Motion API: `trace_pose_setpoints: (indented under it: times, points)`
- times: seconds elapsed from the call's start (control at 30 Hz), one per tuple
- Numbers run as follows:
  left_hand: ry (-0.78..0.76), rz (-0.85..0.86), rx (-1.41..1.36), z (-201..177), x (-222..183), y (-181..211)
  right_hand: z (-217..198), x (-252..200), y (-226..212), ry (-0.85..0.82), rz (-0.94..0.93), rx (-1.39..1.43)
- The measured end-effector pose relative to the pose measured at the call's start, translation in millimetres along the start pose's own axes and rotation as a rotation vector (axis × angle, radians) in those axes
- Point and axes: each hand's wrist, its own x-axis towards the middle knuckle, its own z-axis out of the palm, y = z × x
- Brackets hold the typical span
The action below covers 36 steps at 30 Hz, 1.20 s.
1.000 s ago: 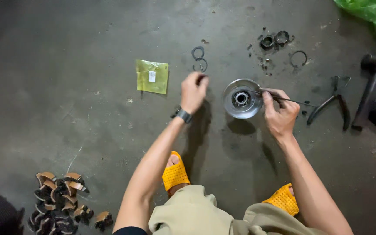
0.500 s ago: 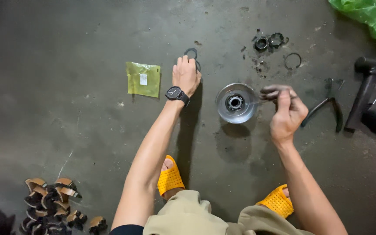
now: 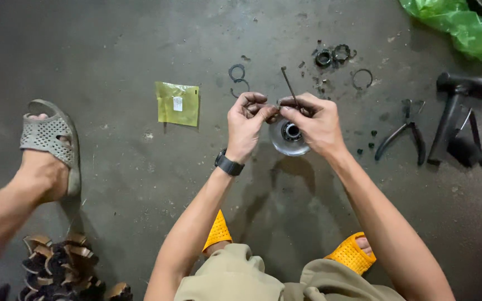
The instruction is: Using a pick and pliers to repair or assemble a motorcycle wheel hub or clutch drum while sitting on a workshop floor.
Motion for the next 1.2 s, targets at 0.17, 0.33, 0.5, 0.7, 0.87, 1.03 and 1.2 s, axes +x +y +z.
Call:
trace_pose_setpoints:
  times: [0.17,0.33,0.5,0.7,0.87,1.03,1.2]
  points:
    - [-0.067,-0.066,0.013,4.5,-6.0,-4.7,-12.3,-8.7,2.9,-0.016,0.122,0.045]
    - [-0.1,-0.053,0.006,13.7,-12.2,-3.0,-19.8,-14.8,-0.8,-0.043,0.18,0.078]
    - [-0.03,0.078,0.284,27.8,-22.0,9.0,-11.6,-24.1,6.7,0.117,0.054,-0.159]
    - [-0.02,0.112,0.196,28.7,-29.2,2.1,-4.1,-31.3,-4.5,0.081,0.0,-0.029]
    - [-0.079,0.057,0.062,16.5,-28.9,-2.9,-7.0,-32.4,-6.0,-0.047,0.001,0.107]
    - [-0.054,0.064,0.207,17.7,-44.4,4.6,-10.9,-34.8,-9.8,-0.074,0.171,0.151]
    - [-0.154,0.066,0.213,14.4,-48.5,1.7,-16.3,-36.7,2.4,-0.038,0.125,-0.094]
